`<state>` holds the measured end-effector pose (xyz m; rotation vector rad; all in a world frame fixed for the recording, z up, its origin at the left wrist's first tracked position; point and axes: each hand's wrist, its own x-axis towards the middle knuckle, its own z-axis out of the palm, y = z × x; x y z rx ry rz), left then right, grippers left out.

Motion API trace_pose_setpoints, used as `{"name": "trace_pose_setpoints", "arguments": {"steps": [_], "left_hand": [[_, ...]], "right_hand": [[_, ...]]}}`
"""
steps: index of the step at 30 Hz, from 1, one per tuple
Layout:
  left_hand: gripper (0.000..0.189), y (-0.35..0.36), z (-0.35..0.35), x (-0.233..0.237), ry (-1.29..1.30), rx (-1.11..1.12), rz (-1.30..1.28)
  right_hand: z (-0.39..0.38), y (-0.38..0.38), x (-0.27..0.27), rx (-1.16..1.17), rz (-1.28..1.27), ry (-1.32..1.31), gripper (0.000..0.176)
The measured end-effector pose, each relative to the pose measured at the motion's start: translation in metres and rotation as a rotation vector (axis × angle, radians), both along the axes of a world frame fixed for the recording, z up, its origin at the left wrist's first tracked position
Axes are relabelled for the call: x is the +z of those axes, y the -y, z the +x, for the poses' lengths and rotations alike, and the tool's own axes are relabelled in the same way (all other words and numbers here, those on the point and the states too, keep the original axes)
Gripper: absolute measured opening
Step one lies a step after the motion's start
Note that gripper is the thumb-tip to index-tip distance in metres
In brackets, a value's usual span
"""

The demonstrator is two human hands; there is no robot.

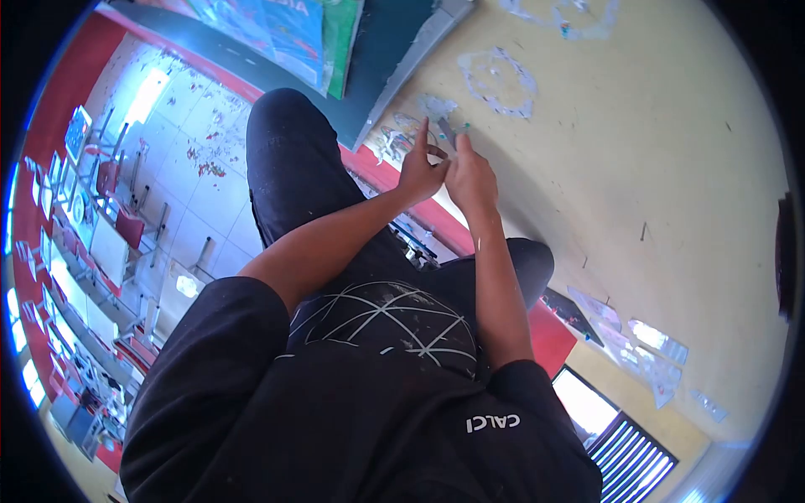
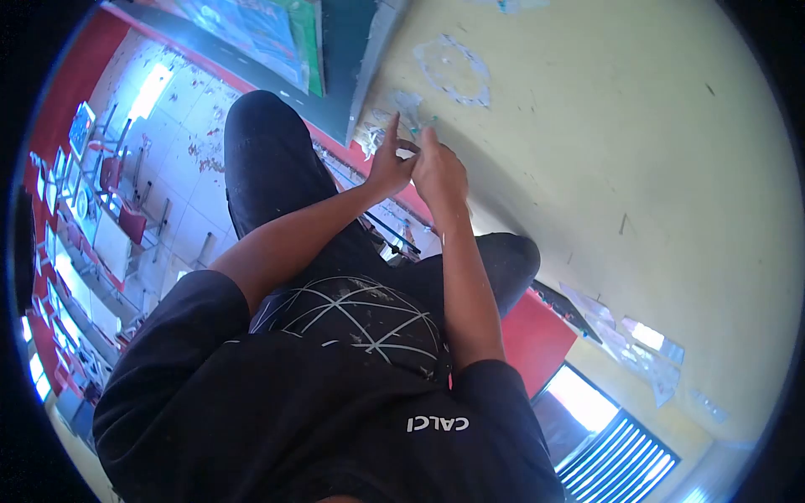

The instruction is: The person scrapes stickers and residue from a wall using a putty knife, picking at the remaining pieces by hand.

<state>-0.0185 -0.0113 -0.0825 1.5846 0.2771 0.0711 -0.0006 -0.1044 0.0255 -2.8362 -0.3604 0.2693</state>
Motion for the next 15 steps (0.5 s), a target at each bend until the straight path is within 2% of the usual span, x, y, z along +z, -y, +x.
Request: {"name": "trace_pose_setpoints", "arguments": {"steps": [2, 5, 15], "left_hand": [[0.096, 0.004, -0.007, 0.007, -0.025, -0.014, -0.097], [0.099, 0.007, -0.004, 0.011, -0.018, -0.069, -0.006], [0.1, 0.01, -0.004, 0.018, -0.089, -0.112, -0.253]], "right_hand": [[-0.007, 0.005, -0.002, -0.026, -0.016, 0.025, 0.034], [-0.004, 0.009, 0.0, -0.025, -0.052, 0.062, 0.032], [0.007, -0.001, 0.008, 0.0, -0.145, 0.051, 0.032]]}}
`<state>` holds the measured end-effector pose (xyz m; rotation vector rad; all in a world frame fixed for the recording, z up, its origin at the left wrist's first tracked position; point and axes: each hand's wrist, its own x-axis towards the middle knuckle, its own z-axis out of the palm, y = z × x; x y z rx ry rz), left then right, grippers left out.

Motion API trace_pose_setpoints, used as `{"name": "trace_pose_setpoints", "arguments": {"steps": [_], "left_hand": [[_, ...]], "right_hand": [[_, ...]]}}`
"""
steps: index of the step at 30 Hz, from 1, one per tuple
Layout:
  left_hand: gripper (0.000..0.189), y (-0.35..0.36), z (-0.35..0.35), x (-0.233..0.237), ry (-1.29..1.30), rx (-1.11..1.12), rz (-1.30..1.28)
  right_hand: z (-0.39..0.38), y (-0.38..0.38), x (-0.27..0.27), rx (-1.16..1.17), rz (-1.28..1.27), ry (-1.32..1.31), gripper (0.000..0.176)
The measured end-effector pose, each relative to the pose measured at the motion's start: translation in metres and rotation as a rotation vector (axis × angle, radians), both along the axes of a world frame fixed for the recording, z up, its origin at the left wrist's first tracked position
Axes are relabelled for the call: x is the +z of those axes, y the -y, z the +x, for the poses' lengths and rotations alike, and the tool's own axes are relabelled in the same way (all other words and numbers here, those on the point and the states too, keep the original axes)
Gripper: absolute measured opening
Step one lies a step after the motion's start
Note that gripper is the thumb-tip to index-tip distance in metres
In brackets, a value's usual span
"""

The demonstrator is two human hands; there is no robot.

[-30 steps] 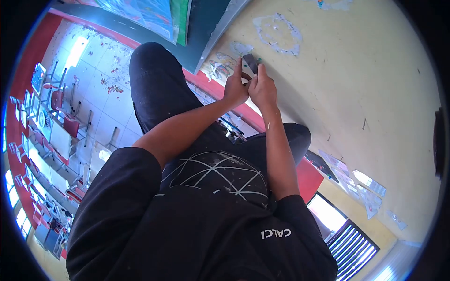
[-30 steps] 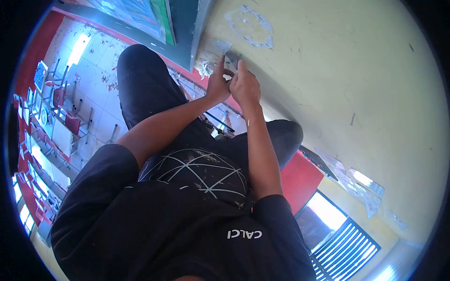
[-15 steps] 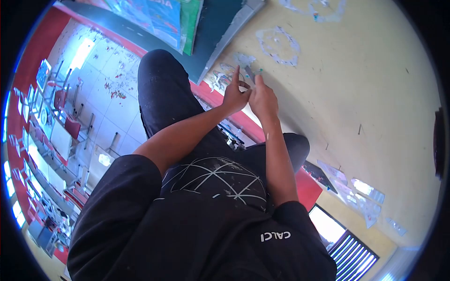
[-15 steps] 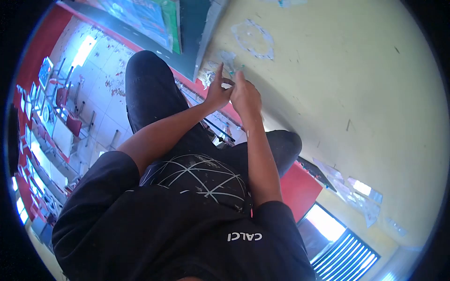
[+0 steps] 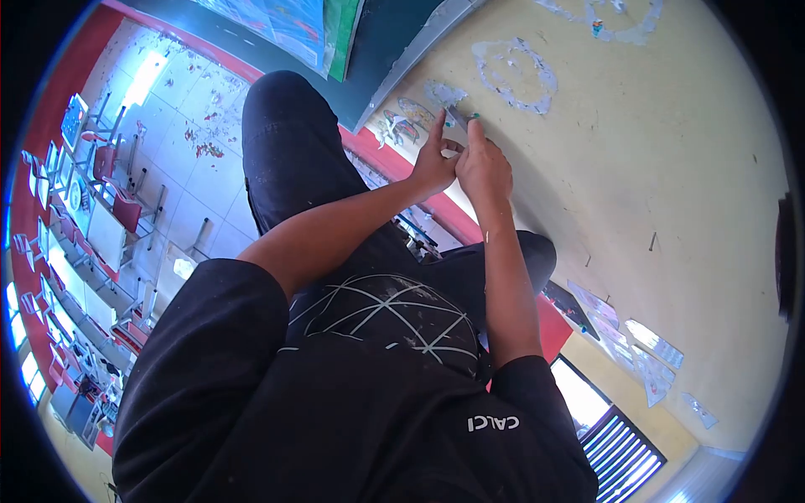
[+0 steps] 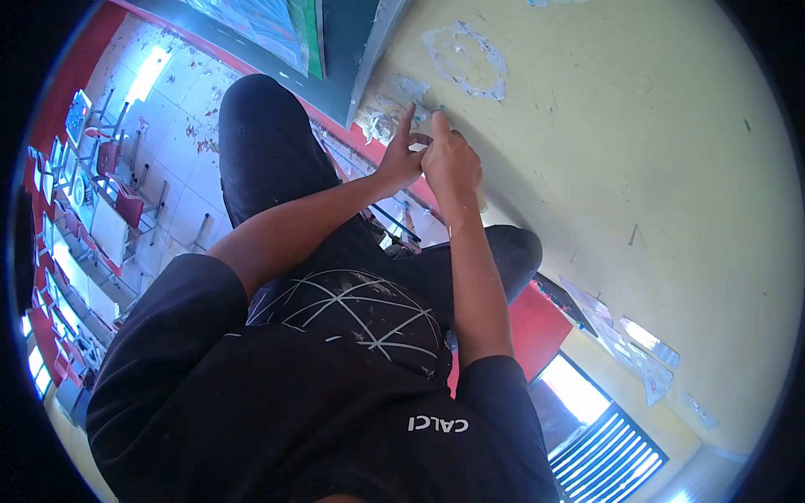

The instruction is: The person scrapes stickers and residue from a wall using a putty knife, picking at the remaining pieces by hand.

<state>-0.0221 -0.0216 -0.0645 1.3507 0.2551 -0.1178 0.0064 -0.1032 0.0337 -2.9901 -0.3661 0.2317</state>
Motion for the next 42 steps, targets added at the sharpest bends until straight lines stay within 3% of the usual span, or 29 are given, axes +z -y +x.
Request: {"name": "trace_pose_setpoints", "arguments": {"steps": [5, 13, 16, 20, 23, 26, 27, 30, 33, 35, 38, 42], "left_hand": [[0.104, -0.002, 0.003, -0.015, -0.117, -0.101, -0.35], [0.089, -0.017, -0.013, -0.005, -0.036, -0.072, 0.29], [0.09, -0.009, -0.012, -0.008, 0.064, -0.105, 0.321], [0.086, -0.009, -0.009, 0.012, 0.009, -0.024, 0.299], [0.073, -0.015, -0.006, 0.022, 0.037, 0.004, 0.337], [0.052, -0.006, 0.005, -0.043, 0.098, 0.092, 0.267], [0.036, -0.008, 0.005, -0.04, 0.176, 0.168, 0.368], [0.033, -0.02, 0.015, -0.031, -0.139, 0.006, -0.114], [0.028, -0.023, 0.025, -0.022, -0.176, -0.016, -0.423], [0.026, -0.018, 0.022, -0.021, -0.185, -0.008, -0.448], [0.026, -0.013, 0.02, -0.019, -0.212, -0.005, -0.46], [0.027, -0.013, 0.021, -0.019, -0.221, -0.037, -0.536]], "right_hand": [[0.011, 0.004, -0.009, 0.077, -0.011, -0.088, 0.039], [-0.011, 0.005, -0.025, 0.077, 0.074, -0.102, 0.033], [-0.022, 0.027, -0.033, 0.032, 0.252, -0.052, 0.031], [-0.023, 0.034, -0.047, -0.179, 0.693, -0.061, 0.027], [-0.02, 0.02, -0.072, -0.24, 0.907, 0.062, 0.027], [-0.015, 0.012, -0.098, -0.307, 1.168, 0.063, 0.028], [-0.017, 0.009, -0.1, -0.357, 1.241, 0.001, 0.028], [-0.017, -0.001, -0.102, -0.379, 1.277, 0.017, 0.026], [-0.017, 0.0, -0.094, -0.369, 1.18, 0.056, 0.027], [-0.017, 0.002, -0.083, -0.366, 1.087, 0.047, 0.028], [-0.018, 0.007, -0.097, -0.306, 0.973, 0.23, 0.029], [-0.02, 0.004, -0.087, -0.337, 0.925, 0.196, 0.029]]}}
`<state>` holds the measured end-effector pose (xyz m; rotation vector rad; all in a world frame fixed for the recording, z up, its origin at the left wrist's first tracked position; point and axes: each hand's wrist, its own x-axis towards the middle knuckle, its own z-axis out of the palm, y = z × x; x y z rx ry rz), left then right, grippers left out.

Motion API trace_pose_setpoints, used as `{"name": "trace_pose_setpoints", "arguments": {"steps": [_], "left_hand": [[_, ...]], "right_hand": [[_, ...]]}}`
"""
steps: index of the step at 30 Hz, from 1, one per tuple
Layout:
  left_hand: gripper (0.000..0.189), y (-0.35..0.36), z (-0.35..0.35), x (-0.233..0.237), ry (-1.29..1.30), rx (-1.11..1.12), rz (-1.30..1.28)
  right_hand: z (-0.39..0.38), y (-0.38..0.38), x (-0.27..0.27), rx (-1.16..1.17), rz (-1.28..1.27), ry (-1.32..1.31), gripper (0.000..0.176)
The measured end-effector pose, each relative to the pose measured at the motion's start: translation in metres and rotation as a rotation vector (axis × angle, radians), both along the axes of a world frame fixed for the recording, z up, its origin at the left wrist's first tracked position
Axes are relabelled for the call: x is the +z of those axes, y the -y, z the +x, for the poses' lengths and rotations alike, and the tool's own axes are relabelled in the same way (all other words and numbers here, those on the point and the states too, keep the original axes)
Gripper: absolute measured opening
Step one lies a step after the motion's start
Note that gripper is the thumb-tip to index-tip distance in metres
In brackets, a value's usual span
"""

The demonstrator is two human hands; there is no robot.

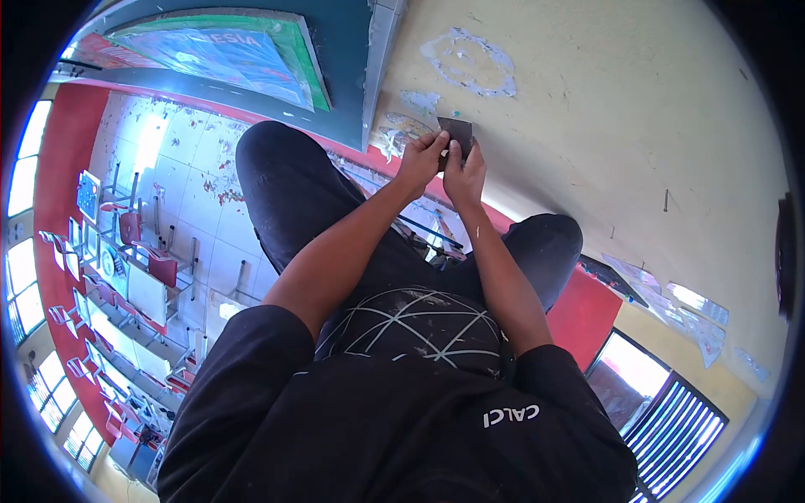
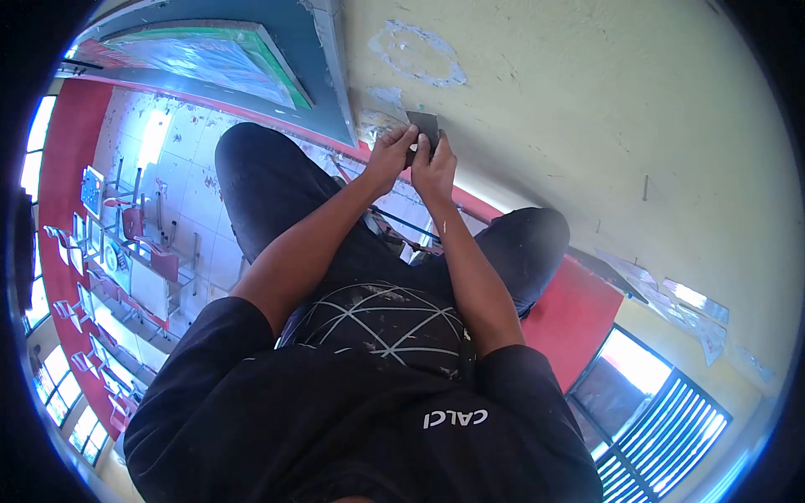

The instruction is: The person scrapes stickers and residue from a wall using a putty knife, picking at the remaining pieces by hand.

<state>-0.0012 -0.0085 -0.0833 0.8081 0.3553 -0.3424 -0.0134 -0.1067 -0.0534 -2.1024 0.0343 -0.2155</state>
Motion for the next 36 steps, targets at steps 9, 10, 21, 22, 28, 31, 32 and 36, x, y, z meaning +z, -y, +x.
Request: {"name": "trace_pose_setpoints", "arguments": {"steps": [9, 10, 21, 22, 28, 31, 32, 36], "left_hand": [[0.029, -0.001, 0.001, 0.006, -0.01, -0.019, -0.093], [0.029, 0.0, 0.001, 0.006, -0.016, -0.017, -0.101], [0.031, 0.01, 0.0, 0.012, -0.038, 0.061, -0.144], [0.031, 0.011, 0.001, 0.016, -0.053, 0.066, -0.151], [0.031, 0.005, 0.008, 0.026, 0.113, 0.045, -0.188], [0.033, -0.017, -0.001, 0.039, 0.151, -0.105, 0.009], [0.033, -0.009, -0.009, 0.035, 0.058, -0.057, -0.002], [0.028, 0.02, -0.02, 0.015, -0.089, -0.008, -0.008]], "right_hand": [[0.006, 0.001, 0.011, 0.042, -0.061, 0.025, 0.029], [0.005, 0.0, 0.013, 0.035, -0.057, 0.027, 0.029], [0.014, 0.01, 0.032, 0.099, -0.45, 0.048, 0.032], [0.016, 0.012, 0.03, 0.103, -0.463, 0.078, 0.031], [0.027, 0.012, 0.034, 0.195, -0.134, 0.228, 0.026], [0.013, 0.013, 0.024, 0.186, -0.135, 0.198, 0.027], [0.009, 0.016, 0.013, 0.186, -0.178, 0.183, 0.028], [-0.012, 0.025, 0.005, 0.061, 0.032, 0.046, 0.032]]}}
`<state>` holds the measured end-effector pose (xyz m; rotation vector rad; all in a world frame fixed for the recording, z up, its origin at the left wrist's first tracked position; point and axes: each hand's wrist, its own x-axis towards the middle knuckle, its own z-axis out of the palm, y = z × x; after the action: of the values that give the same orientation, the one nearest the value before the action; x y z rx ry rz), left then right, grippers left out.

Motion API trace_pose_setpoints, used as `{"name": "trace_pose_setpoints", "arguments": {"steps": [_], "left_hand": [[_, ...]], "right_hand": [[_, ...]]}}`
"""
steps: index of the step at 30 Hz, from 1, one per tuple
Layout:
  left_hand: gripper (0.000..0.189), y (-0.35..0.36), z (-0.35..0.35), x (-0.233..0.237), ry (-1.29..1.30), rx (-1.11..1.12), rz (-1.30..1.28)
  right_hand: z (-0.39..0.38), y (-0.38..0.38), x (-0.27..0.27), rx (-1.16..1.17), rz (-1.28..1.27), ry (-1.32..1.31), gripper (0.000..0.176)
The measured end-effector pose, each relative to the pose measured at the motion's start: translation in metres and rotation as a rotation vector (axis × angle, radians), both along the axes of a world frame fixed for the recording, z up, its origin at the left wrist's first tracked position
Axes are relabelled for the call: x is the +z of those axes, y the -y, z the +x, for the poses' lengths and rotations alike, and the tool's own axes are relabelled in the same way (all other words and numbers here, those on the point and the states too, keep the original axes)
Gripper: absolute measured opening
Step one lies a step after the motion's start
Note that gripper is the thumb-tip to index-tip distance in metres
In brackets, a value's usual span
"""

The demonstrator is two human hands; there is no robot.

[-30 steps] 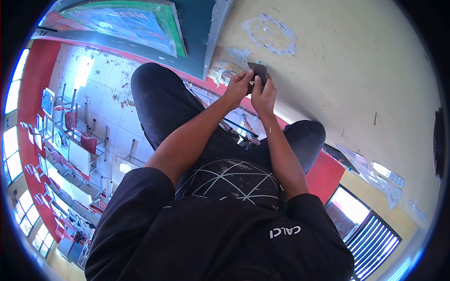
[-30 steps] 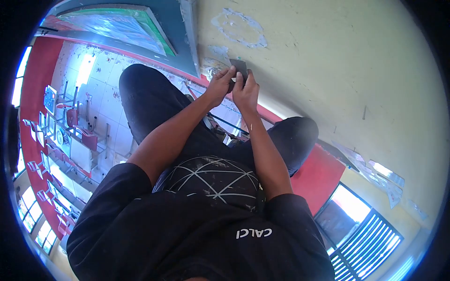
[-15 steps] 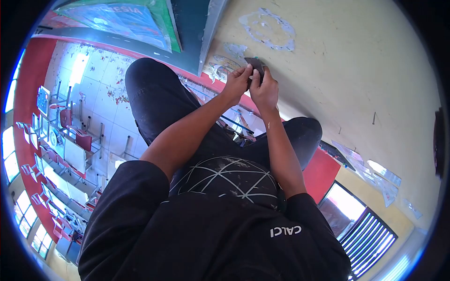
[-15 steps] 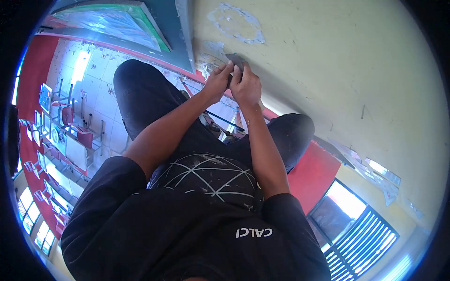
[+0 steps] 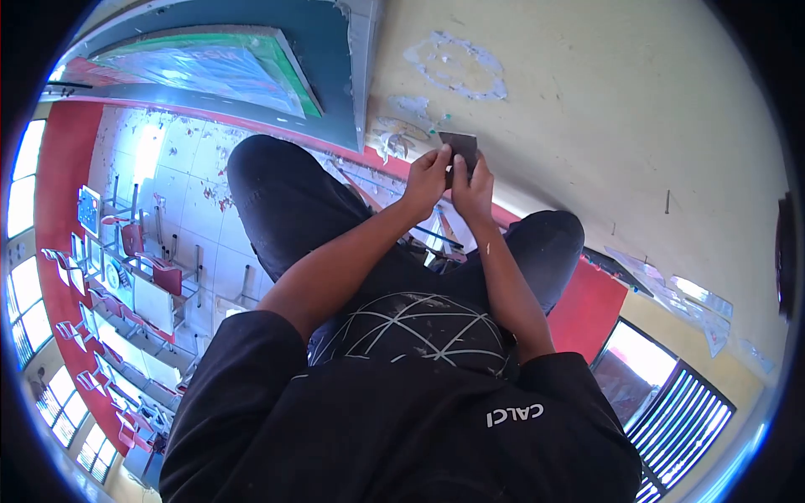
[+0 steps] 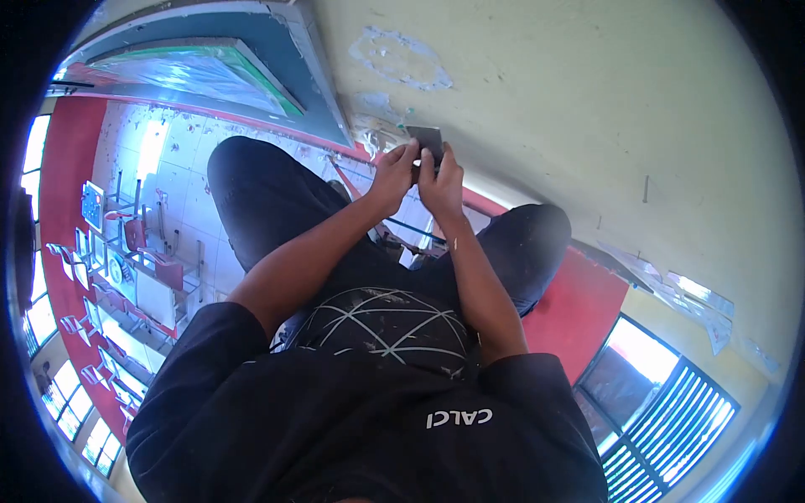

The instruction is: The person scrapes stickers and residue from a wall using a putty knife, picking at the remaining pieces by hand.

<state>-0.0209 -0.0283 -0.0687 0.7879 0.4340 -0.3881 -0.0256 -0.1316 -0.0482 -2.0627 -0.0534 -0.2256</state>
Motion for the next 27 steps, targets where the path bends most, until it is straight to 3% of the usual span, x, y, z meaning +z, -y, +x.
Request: {"name": "trace_pose_setpoints", "arguments": {"steps": [8, 15, 21, 24, 27], "left_hand": [[0.023, 0.003, 0.011, 0.003, 0.038, 0.025, -0.022], [0.048, 0.003, 0.011, 0.009, 0.087, 0.284, 0.181], [0.044, -0.001, 0.012, 0.002, 0.103, 0.225, 0.222], [0.045, -0.005, 0.017, 0.002, 0.018, 0.322, 0.059], [0.046, -0.004, 0.012, 0.005, 0.101, 0.255, 0.116]], "right_hand": [[0.012, 0.001, 0.032, 0.045, -0.334, -0.089, 0.033], [0.024, -0.02, 0.036, 0.025, -0.567, -0.192, 0.032], [0.026, -0.029, 0.051, 0.065, -0.669, -0.209, 0.025], [0.035, -0.039, 0.055, 0.117, -0.815, -0.267, 0.022], [0.026, -0.035, 0.061, 0.091, -0.702, -0.142, 0.02]]}}
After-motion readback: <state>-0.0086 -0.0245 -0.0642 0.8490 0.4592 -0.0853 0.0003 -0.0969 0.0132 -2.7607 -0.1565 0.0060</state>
